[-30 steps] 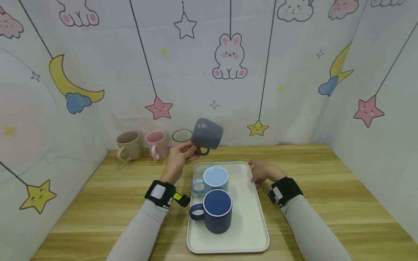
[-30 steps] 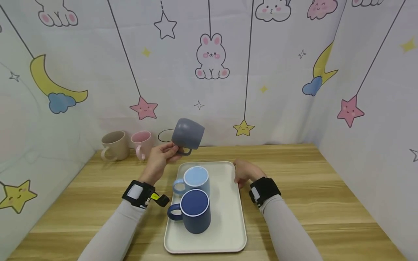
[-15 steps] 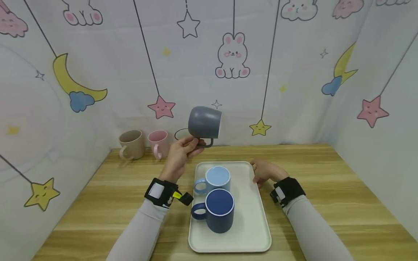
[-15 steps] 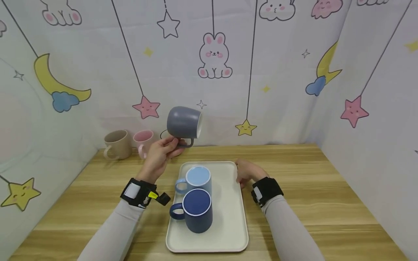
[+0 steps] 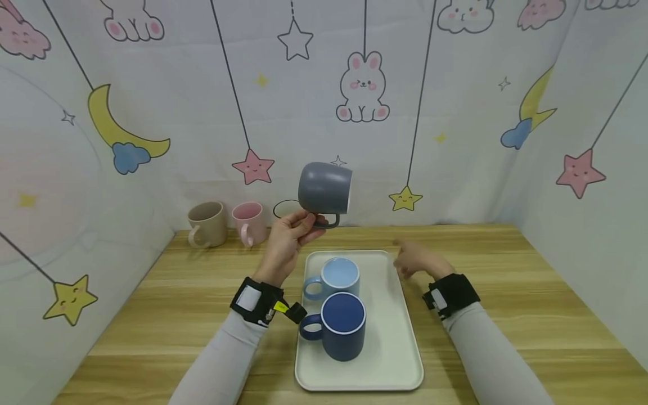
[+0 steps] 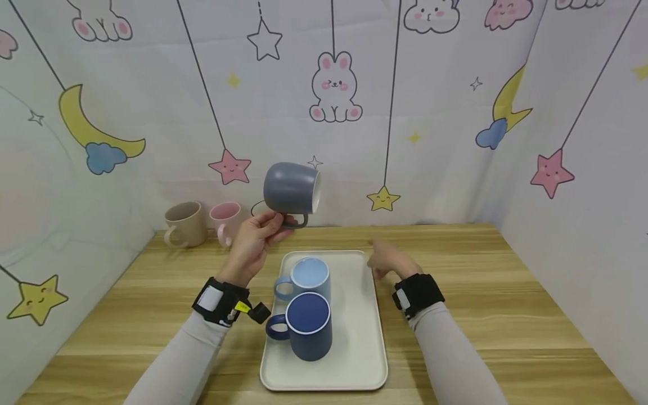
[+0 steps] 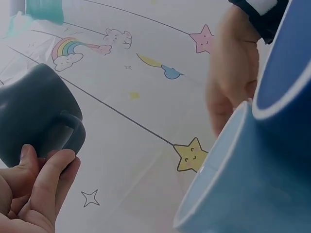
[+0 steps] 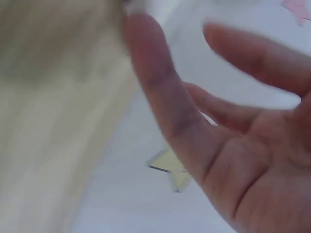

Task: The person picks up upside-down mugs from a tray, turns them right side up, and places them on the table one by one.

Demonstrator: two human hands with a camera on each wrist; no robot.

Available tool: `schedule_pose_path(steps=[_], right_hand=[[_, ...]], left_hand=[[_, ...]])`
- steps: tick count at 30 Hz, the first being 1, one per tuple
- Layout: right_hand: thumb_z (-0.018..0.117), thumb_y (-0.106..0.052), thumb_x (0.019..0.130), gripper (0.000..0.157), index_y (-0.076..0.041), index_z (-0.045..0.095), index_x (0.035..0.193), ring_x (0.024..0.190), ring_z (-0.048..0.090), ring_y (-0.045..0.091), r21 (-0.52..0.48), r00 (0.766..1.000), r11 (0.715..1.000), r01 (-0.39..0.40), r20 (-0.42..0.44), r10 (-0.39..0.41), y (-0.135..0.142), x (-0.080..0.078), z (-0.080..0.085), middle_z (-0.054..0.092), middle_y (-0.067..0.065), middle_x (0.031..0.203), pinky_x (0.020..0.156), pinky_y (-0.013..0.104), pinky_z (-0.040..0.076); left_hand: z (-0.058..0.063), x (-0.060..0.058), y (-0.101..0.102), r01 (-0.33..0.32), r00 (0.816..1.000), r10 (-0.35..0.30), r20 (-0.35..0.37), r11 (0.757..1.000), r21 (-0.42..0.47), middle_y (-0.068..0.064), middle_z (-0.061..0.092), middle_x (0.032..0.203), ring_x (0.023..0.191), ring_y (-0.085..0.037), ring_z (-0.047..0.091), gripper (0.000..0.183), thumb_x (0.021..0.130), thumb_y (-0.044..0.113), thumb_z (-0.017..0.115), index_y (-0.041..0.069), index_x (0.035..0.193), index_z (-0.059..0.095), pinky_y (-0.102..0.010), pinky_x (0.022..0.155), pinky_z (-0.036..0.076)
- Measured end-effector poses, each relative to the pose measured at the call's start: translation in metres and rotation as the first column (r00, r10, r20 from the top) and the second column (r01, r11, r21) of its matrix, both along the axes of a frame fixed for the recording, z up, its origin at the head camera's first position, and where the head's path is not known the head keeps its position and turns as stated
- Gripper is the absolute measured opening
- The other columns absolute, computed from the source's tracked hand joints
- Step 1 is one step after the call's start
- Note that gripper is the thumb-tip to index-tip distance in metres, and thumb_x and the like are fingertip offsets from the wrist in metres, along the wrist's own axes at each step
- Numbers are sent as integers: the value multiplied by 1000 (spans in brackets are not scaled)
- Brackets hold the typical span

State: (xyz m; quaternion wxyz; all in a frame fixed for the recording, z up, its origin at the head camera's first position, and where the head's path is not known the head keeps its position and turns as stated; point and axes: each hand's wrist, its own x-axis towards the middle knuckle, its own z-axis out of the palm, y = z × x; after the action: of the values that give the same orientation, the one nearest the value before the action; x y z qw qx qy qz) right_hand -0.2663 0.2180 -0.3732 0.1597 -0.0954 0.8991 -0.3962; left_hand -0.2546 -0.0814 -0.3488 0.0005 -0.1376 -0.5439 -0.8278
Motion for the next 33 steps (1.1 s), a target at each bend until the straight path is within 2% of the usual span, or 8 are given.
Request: schedule_pose_path(steps=[4, 7, 11, 16, 21, 25, 28, 33], right_hand=[[55, -3, 106, 46, 11, 42, 148, 82, 65, 33, -188, 969, 982, -23, -247, -25, -12, 12, 25, 57, 25, 110, 75, 41, 66], [58, -13, 108, 41, 7, 52, 143, 90, 68, 35, -294, 939, 951, -99, -344, -9, -27, 22, 38, 59, 24, 114, 82, 41, 65], [61, -21, 107, 44, 6, 56, 141, 99, 69, 32, -376, 933, 917, -135, -359, -10, -48, 34, 45, 61, 24, 123, 92, 44, 63], [65, -19, 104, 43, 6, 62, 138, 106, 67, 40, -464, 948, 882, -81, -310, -76, -68, 44, 41, 64, 23, 129, 99, 54, 58], [69, -14, 101, 34, 6, 68, 129, 103, 64, 37, -549, 935, 835, -31, -312, -170, -81, 47, 36, 69, 20, 124, 94, 43, 60], [69, -6, 99, 25, 9, 71, 120, 100, 65, 28, -612, 903, 790, -36, -359, -237, -83, 47, 35, 71, 20, 114, 89, 36, 60], [70, -4, 98, 22, 9, 72, 117, 96, 65, 19, -613, 879, 790, -38, -396, -265, -82, 46, 36, 72, 20, 110, 86, 33, 62], [71, -7, 99, 26, 9, 72, 120, 95, 67, 20, -610, 872, 792, -36, -407, -273, -80, 46, 36, 72, 22, 113, 87, 38, 62]], left_hand=[[0, 3, 2, 5, 1000, -5, 18, 1000, 9, -9, 74, 101, 95, -17, 76, 28, 106, 0, 55, -12, 130, 61, -32, 90, 62], [0, 6, 4, 6, 1000, -6, 19, 1000, 1, -9, 74, 101, 95, -16, 76, 30, 105, 0, 56, -12, 133, 60, -32, 89, 62], [0, 9, 7, 19, 1000, -19, 11, 999, -26, -9, 73, 102, 94, -17, 76, 32, 105, 1, 57, -11, 134, 60, -33, 90, 62], [-1, 14, 11, 41, 999, -41, 21, 998, -41, -8, 73, 103, 93, -16, 76, 32, 106, 1, 56, -10, 136, 59, -33, 90, 62], [0, 17, 16, 65, 998, -64, 23, 997, -50, -8, 72, 105, 96, -16, 76, 33, 106, -2, 54, -11, 137, 57, -34, 92, 61], [1, 16, 19, 101, 995, -100, 9, 991, -85, -12, 71, 112, 102, -18, 74, 32, 106, -2, 54, -10, 137, 57, -36, 95, 60], [2, 14, 21, 107, 994, -107, 1, 988, -115, -13, 71, 113, 104, -19, 74, 30, 105, -2, 55, -10, 134, 58, -37, 96, 60], [-1, 12, 20, 88, 996, -92, -15, 976, -200, -16, 74, 113, 103, -20, 75, 25, 103, -2, 61, -11, 126, 63, -37, 95, 61]])
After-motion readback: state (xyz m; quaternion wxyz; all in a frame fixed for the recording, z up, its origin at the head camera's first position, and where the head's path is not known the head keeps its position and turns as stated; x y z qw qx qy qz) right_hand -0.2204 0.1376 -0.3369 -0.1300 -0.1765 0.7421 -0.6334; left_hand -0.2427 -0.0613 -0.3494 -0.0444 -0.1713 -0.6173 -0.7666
